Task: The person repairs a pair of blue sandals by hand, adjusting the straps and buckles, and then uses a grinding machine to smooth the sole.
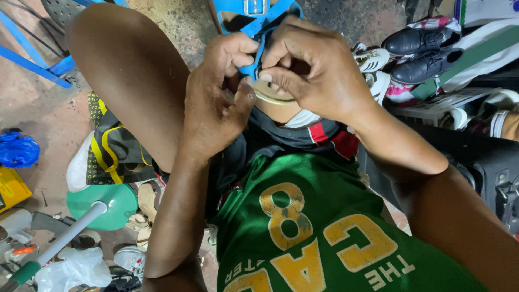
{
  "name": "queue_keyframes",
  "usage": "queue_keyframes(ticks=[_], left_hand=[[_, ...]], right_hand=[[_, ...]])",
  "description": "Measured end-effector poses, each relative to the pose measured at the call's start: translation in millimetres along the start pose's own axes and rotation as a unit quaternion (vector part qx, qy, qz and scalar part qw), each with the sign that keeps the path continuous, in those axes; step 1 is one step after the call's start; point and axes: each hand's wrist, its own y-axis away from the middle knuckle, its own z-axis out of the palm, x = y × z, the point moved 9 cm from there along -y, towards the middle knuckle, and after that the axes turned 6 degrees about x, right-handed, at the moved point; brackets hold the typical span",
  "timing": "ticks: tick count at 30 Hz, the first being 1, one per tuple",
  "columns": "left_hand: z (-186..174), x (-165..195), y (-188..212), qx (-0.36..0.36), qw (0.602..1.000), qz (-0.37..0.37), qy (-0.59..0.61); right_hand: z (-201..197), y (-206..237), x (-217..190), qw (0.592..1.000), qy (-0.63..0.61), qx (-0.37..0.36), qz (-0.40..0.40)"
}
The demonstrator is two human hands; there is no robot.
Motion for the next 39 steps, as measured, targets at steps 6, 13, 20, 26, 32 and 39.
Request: queue_keyframes(ticks=[6,13,20,26,32,39], left_hand=[[1,-1,4,-0.004,0.999,-0.005,0.037],[4,0,5,-0.013,0.998,-0.015,0.053],[1,4,5,-0.005,0.999,-0.013,0.035],[3,11,1,0.0,0.999,-0.02,0.04],[5,9,1,0.018,0.996,-0.041,0.082],[1,6,0,0.065,0.997,-0.041,0.003]], right_hand=[[-4,8,3,0.999,0.029,0.006,0.011],[0,11,15,0.998,-0.007,0.017,0.058],[-1,15,22,0.994,-0.07,0.026,0.081],[-18,16,8,0.994,-0.07,0.072,0.033],[-46,4,-5,0.992,0.048,0.105,-0.041],[-42,3,-4,0.984,0.118,0.073,-0.109]])
